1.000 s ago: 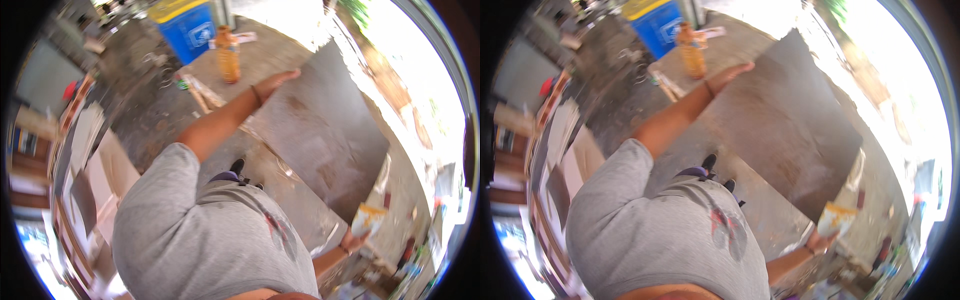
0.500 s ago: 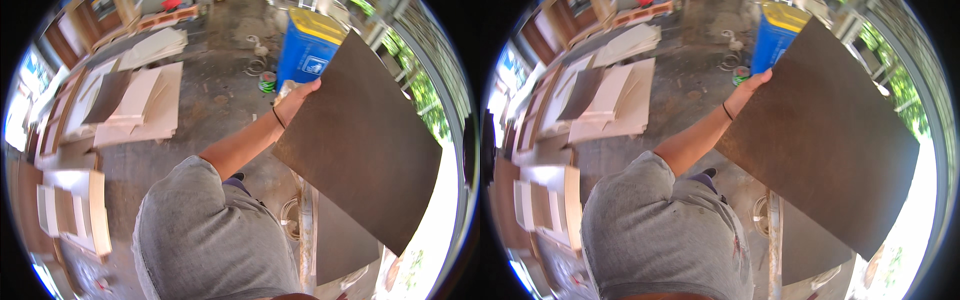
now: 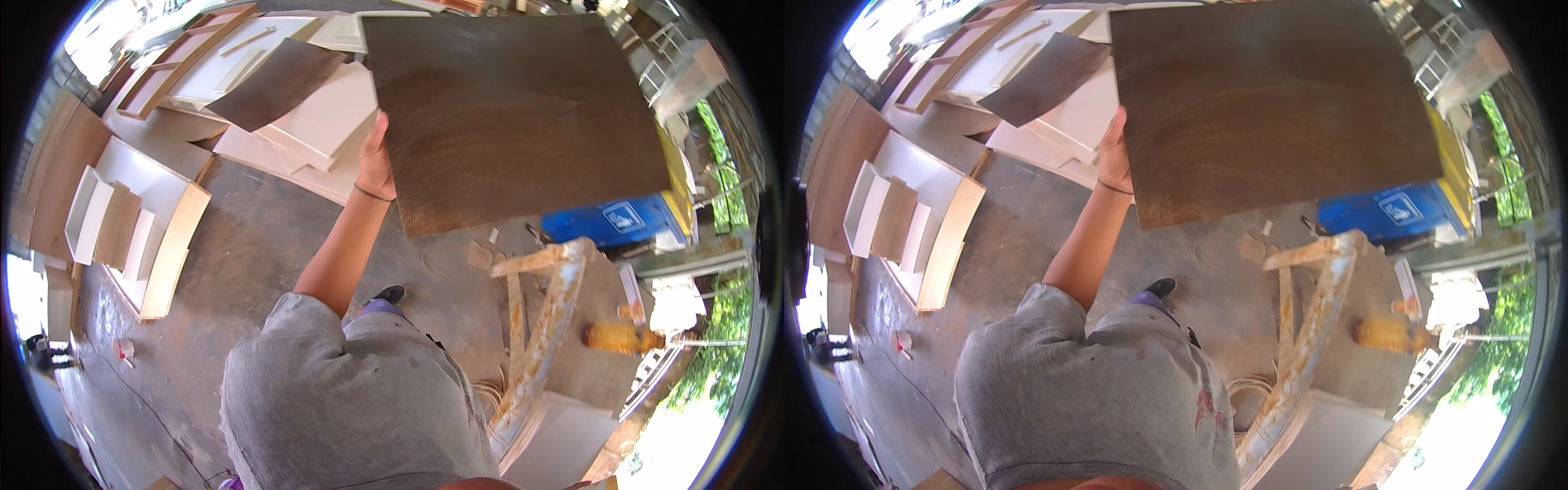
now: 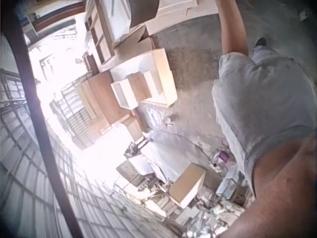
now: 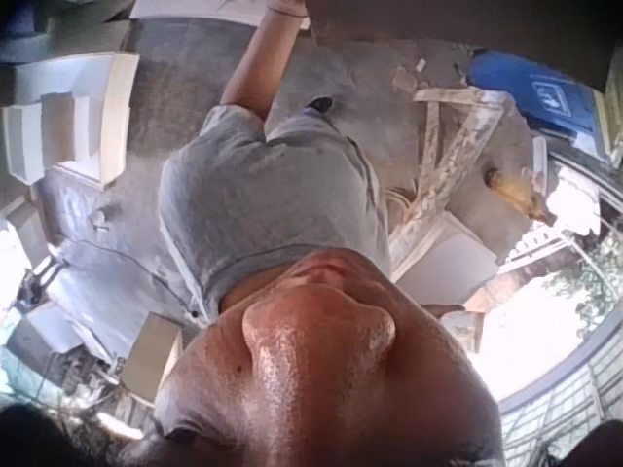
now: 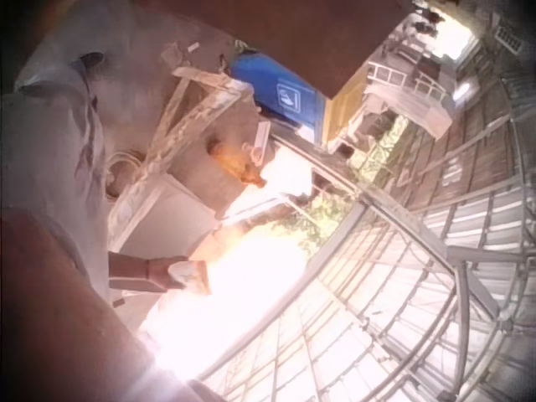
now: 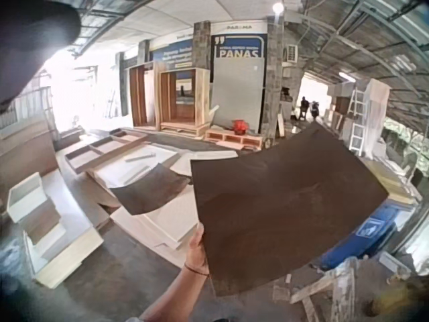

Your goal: The person pours adhesive from a bottle onto a dark wood sheet, spreads it evenly across the surface using a plastic spreader, and then uses a blue block to smooth the surface.

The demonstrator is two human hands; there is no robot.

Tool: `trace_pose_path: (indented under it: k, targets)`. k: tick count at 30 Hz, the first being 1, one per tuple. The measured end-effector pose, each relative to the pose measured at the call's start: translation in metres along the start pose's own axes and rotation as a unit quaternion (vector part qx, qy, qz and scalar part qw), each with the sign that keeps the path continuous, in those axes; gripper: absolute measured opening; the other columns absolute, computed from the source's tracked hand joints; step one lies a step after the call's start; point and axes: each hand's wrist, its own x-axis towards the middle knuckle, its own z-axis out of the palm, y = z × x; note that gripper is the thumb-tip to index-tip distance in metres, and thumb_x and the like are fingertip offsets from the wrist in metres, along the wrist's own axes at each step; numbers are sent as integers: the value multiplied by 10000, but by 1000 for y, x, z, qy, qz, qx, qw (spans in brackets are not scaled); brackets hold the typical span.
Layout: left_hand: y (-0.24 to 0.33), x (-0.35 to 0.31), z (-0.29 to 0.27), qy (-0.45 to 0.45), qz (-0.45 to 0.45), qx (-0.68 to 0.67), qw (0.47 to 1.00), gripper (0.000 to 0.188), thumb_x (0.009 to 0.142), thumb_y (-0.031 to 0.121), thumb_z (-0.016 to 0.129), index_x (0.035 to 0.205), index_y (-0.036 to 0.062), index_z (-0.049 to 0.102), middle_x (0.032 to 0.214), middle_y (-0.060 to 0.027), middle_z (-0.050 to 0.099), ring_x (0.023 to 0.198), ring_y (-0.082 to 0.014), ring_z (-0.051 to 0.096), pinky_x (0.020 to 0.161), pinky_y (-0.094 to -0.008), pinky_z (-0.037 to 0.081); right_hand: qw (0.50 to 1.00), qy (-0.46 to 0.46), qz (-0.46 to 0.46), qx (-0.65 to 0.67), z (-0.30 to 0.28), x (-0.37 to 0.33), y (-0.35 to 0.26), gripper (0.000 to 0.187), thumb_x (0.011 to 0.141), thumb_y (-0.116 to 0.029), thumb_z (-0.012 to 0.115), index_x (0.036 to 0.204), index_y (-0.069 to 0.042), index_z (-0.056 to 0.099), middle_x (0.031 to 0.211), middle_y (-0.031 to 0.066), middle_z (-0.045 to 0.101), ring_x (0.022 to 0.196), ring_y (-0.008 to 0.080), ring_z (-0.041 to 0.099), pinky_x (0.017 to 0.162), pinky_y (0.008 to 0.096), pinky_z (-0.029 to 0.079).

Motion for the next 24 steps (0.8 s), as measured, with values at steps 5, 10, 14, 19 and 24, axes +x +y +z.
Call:
trace_pose_path:
  k: [5, 10, 14, 19, 24]
  targets:
    - [68, -1, -85, 110, 145, 86, 979, 465, 981, 358, 392, 1336, 58, 408, 1337, -91, 480, 1222, -265, 456, 1039, -422, 359, 997, -17, 65, 34, 76, 26, 99, 670, 755, -228, 696, 1342, -53, 425, 1405, 145, 398, 1305, 357, 327, 1085, 546, 236]
    - [105, -12, -200, 224, 229, 76, 944, 409, 955, 249, 493, 1325, 95, 414, 1307, -64, 503, 1195, -255, 489, 1011, -430, 405, 987, -12, 144, 66, 121, 42, 170, 693, 734, -211, 716, 1340, -44, 424, 1397, 151, 415, 1296, 365, 346, 1077, 553, 265]
    - [104, -16, -258, 293, 235, 72, 924, 370, 932, 191, 533, 1280, 99, 445, 1260, -55, 538, 1156, -244, 522, 976, -423, 443, 985, 80, 148, 25, 132, 49, 192, 614, 874, -217, 563, 1394, -19, 301, 1449, 167, 312, 1326, 378, 285, 1099, 547, 239]
    - [96, -38, -300, 372, 205, 68, 903, 340, 943, 179, 502, 1269, 124, 424, 1228, -37, 544, 1128, -245, 537, 949, -431, 460, 983, 106, 153, 0, 132, 52, 201, 525, 969, -223, 451, 1407, -4, 263, 1458, 167, 293, 1314, 354, 302, 1100, 524, 259]
    - [68, -53, -340, 416, 247, 13, 875, 284, 941, 206, 514, 1197, 84, 495, 1183, -54, 584, 1108, -264, 547, 965, -439, 440, 982, 111, 146, -36, 148, 43, 202, 523, 968, -228, 454, 1405, -7, 271, 1454, 163, 305, 1313, 350, 309, 1099, 521, 259]
